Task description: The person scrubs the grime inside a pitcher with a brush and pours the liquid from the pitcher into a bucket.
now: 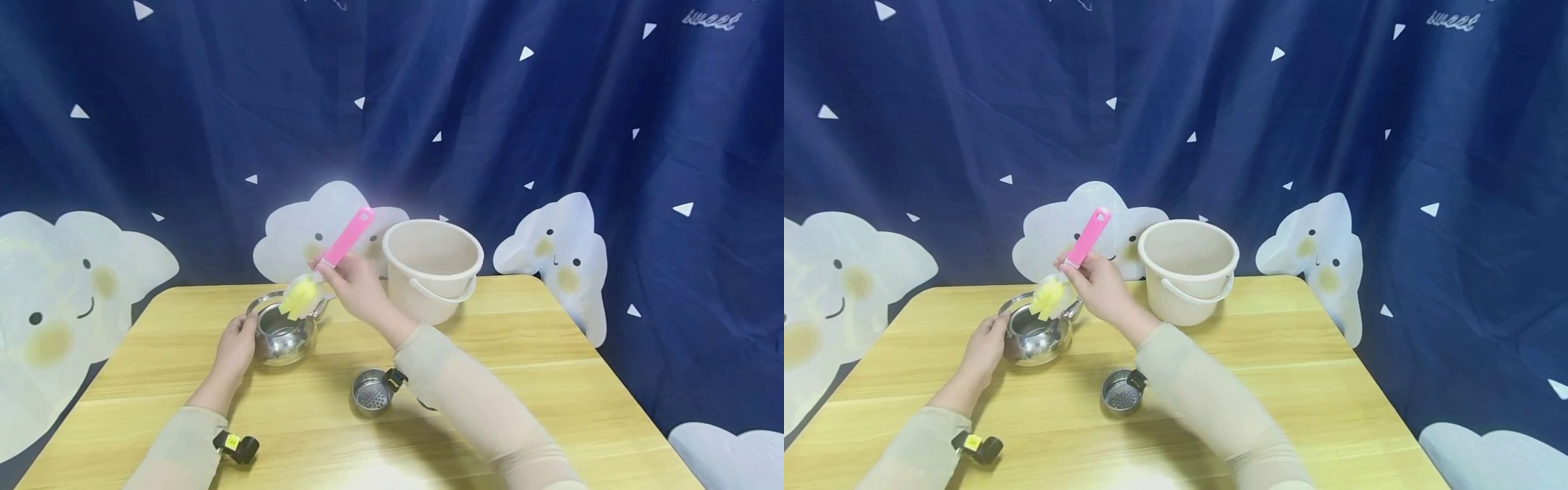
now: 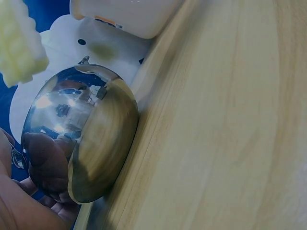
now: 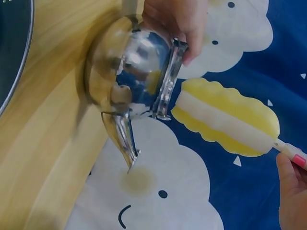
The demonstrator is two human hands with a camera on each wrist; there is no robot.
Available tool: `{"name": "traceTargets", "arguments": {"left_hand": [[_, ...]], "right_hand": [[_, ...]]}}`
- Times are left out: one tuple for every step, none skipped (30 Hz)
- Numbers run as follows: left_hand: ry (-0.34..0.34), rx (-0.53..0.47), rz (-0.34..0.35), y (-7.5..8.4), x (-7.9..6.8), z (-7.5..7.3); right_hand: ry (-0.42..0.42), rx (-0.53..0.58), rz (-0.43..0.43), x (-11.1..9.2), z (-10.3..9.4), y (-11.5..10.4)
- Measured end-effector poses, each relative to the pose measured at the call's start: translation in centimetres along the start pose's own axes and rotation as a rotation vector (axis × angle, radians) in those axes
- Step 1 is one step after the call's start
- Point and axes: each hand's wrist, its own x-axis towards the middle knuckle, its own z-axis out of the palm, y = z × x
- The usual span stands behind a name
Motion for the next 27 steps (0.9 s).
{"name": "traceTargets", "arguments": {"left_hand": [[0.001, 0.001, -0.001, 0.0, 0.0, 0.0], [0.003, 0.000, -0.001, 0.0, 0.0, 0.0], [0.003, -0.001, -0.001, 0.0, 0.0, 0.0], [0.005, -0.002, -0.002, 0.0, 0.0, 0.0], [0.009, -0.003, -0.002, 0.0, 0.0, 0.0], [0.011, -0.004, -0.003, 0.0, 0.1, 0.0], [0.013, -0.005, -0.002, 0.0, 0.1, 0.1], [0.014, -0.004, 0.000, 0.0, 0.1, 0.1], [0.013, -0.002, 0.000, 0.0, 0.1, 0.1], [0.013, 0.001, 0.001, 0.0, 0.1, 0.1], [0.011, 0.004, 0.002, 0.0, 0.1, 0.0], [0.008, 0.005, 0.002, 0.0, 0.1, 0.0], [0.004, 0.008, 0.002, 0.0, 0.1, 0.0], [0.000, 0.010, 0.002, 0.1, 0.1, 0.0], [-0.004, 0.011, 0.001, 0.1, 0.0, 0.0], [-0.004, 0.013, 0.001, 0.1, 0.0, 0.0], [-0.005, 0.015, 0.000, 0.1, 0.0, 0.0], [-0.006, 0.016, -0.001, 0.1, 0.0, 0.0], [-0.005, 0.018, -0.003, 0.1, 0.0, 0.0], [-0.002, 0.019, -0.003, 0.1, 0.0, 0.1], [-0.001, 0.019, -0.004, 0.1, 0.0, 0.1], [0.000, 0.020, -0.003, 0.1, 0.1, 0.1], [0.000, 0.018, -0.001, 0.1, 0.1, 0.1], [-0.001, 0.016, -0.001, 0.1, 0.1, 0.1], [-0.001, 0.017, 0.000, 0.0, 0.1, 0.0], [0.000, 0.015, 0.002, 0.0, 0.1, 0.0], [-0.001, 0.015, 0.002, 0.0, 0.1, 0.0]], "right_hand": [[-0.006, -0.001, -0.001, 0.0, 0.2, 0.0], [-0.011, 0.003, -0.003, 0.1, 0.3, 0.0], [-0.015, 0.010, -0.002, 0.1, 0.5, 0.0], [-0.019, 0.017, 0.005, 0.1, 0.7, 0.1], [-0.021, 0.022, 0.005, 0.1, 0.8, 0.1], [-0.023, 0.032, 0.006, 0.1, 1.0, 0.1], [-0.024, 0.044, 0.007, 0.1, 1.1, 0.2], [-0.025, 0.052, 0.005, 0.1, 1.3, 0.2], [-0.025, 0.056, 0.004, 0.1, 1.4, 0.1], [-0.026, 0.057, 0.002, 0.2, 1.5, 0.1], [-0.027, 0.057, -0.003, 0.2, 1.7, 0.1], [-0.029, 0.060, -0.006, 0.2, 1.8, 0.0], [-0.031, 0.058, -0.006, 0.3, 1.9, 0.0], [-0.034, 0.051, -0.007, 0.4, 2.1, 0.0], [-0.036, 0.045, -0.009, 0.4, 2.2, 0.0], [-0.038, 0.043, -0.009, 0.5, 2.4, 0.0], [-0.040, 0.041, -0.009, 0.6, 2.6, 0.0], [-0.041, 0.035, -0.006, 0.6, 2.7, 0.0], [-0.043, 0.027, -0.004, 0.7, 2.9, 0.1], [-0.044, 0.021, 0.000, 0.7, 3.1, 0.1], [-0.046, 0.019, 0.006, 0.8, 3.3, 0.1], [-0.047, 0.017, 0.014, 0.8, 3.4, 0.2], [-0.050, 0.013, 0.021, 0.8, 3.6, 0.3], [-0.052, 0.010, 0.027, 0.8, 3.8, 0.4], [-0.056, 0.007, 0.032, 0.8, 3.9, 0.5], [-0.060, 0.000, 0.038, 0.8, 4.1, 0.6], [-0.065, -0.003, 0.040, 0.8, 4.2, 0.6]]}}
